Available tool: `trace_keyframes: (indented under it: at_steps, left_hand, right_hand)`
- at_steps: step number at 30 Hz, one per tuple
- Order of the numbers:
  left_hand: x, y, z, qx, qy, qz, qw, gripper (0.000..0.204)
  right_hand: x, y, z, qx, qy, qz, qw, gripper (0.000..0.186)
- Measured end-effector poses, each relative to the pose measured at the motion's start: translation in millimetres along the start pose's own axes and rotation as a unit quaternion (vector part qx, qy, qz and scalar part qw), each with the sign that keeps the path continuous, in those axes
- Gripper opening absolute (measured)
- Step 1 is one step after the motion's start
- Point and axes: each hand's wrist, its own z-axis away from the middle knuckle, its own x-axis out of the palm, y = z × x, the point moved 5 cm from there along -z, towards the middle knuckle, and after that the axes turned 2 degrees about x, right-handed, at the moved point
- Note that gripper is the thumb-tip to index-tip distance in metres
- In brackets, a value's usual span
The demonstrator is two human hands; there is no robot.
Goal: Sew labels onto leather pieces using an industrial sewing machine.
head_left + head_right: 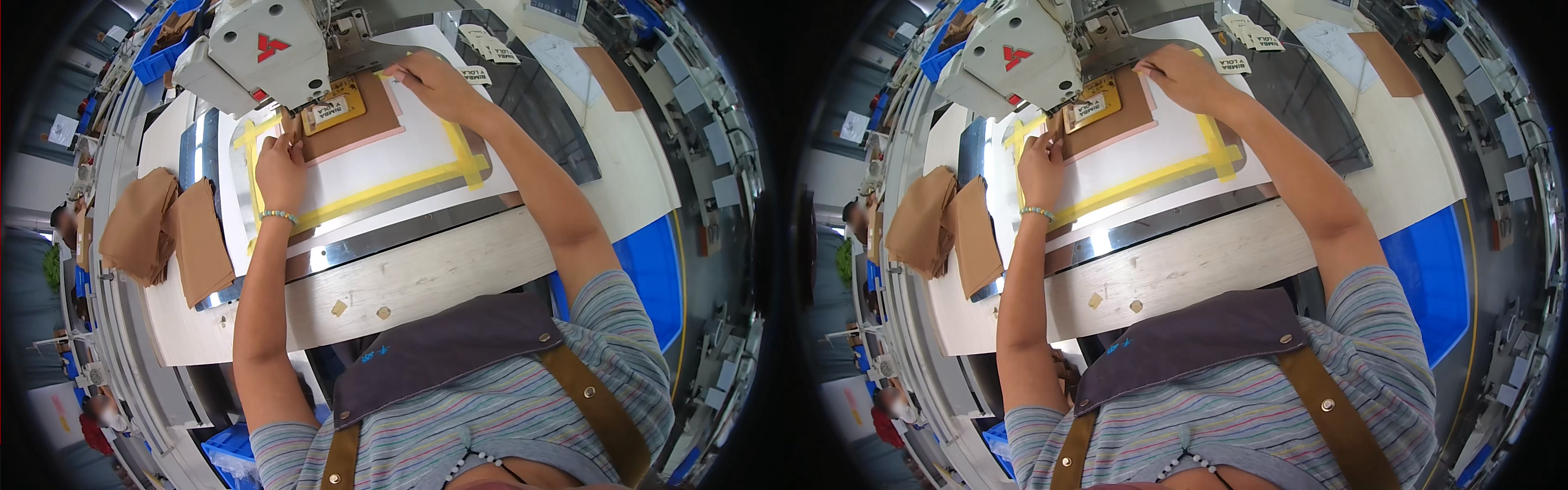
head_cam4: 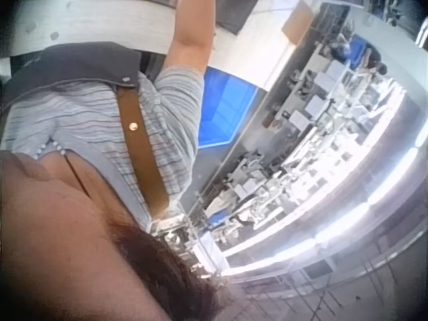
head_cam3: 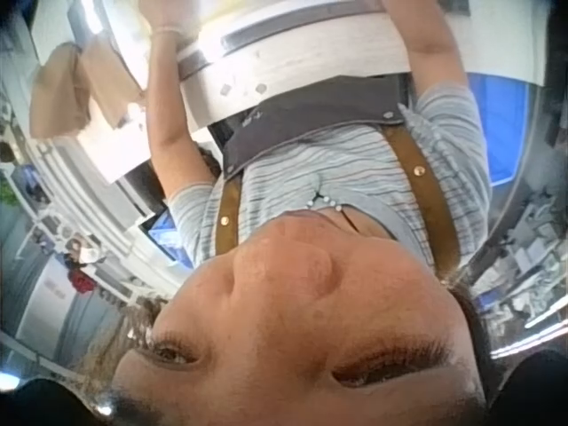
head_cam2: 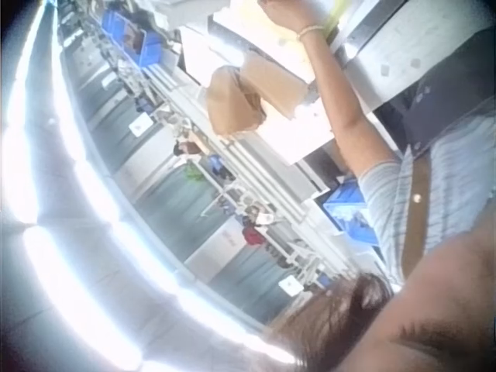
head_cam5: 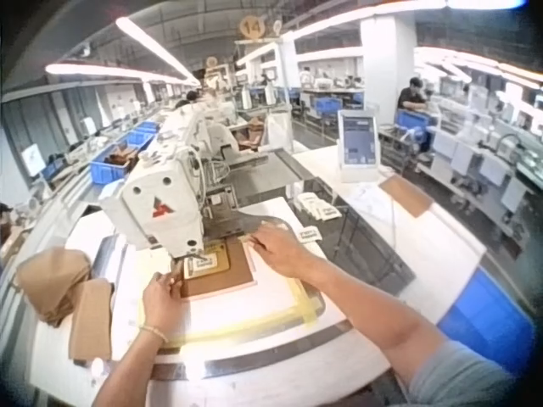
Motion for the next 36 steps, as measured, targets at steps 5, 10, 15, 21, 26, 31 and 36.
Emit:
trace_keyframes:
  at_steps: [5,10,15,21,26,31,36]
  left_hand:
    - [11.9,4.1,11.2,-0.240,-0.012,0.488,0.839,0.070]
    - [19.9,13.8,6.8,-0.286,-0.064,0.540,0.789,0.060]
    - [23.9,11.0,-7.7,-0.261,-0.075,0.406,0.873,0.042]
    - [14.7,-15.4,12.7,-0.234,-0.040,0.445,0.863,0.028]
    - [6.3,21.0,60.3,-0.211,-0.050,0.522,0.825,0.016]
    - [9.1,22.8,58.5,-0.247,-0.057,0.680,0.688,0.015]
    - [9.6,13.7,49.3,-0.301,-0.069,0.720,0.622,0.012]
  right_hand:
    - [20.7,-25.2,0.7,-0.110,-0.126,0.070,0.983,0.031]
    - [30.8,-29.0,3.0,-0.124,-0.199,0.135,0.963,0.034]
    - [53.6,-33.8,-6.2,-0.124,-0.155,0.069,0.978,0.036]
    - [44.0,-39.4,-11.6,-0.137,-0.071,0.058,0.986,0.034]
    - [12.8,-36.5,-1.2,0.035,-0.167,0.091,0.981,0.037]
    - [19.6,-60.6,21.8,-0.100,-0.181,0.104,0.973,0.055]
    - [43.9,-66.9,31.6,-0.158,-0.129,0.127,0.971,0.027]
